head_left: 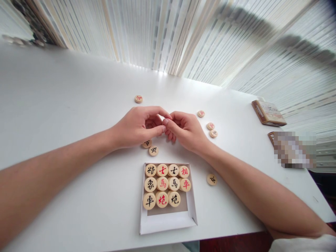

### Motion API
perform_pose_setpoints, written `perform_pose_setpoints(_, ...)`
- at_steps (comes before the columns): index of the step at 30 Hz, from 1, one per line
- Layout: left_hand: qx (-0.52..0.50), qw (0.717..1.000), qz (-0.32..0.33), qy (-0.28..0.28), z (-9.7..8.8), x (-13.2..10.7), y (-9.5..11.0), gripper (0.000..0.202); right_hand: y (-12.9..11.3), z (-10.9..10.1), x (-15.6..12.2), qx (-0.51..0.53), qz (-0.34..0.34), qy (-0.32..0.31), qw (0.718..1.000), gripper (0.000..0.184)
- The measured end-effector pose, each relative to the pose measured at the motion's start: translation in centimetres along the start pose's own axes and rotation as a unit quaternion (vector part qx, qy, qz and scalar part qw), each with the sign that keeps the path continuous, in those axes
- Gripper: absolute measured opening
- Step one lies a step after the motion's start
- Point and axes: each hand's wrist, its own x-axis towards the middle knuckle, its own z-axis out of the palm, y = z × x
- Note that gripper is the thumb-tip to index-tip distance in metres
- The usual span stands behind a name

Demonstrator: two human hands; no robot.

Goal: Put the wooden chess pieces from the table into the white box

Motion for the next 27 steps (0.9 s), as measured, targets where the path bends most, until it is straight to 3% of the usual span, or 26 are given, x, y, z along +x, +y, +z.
perform_pose_setpoints(27, -0.002, 1.000, -0.002, -0.003, 0.01, 0.06, -0.05, 0.021, -0.14, 0.00, -0.02, -0.001, 0.004, -0.002, 1.000, 0.044)
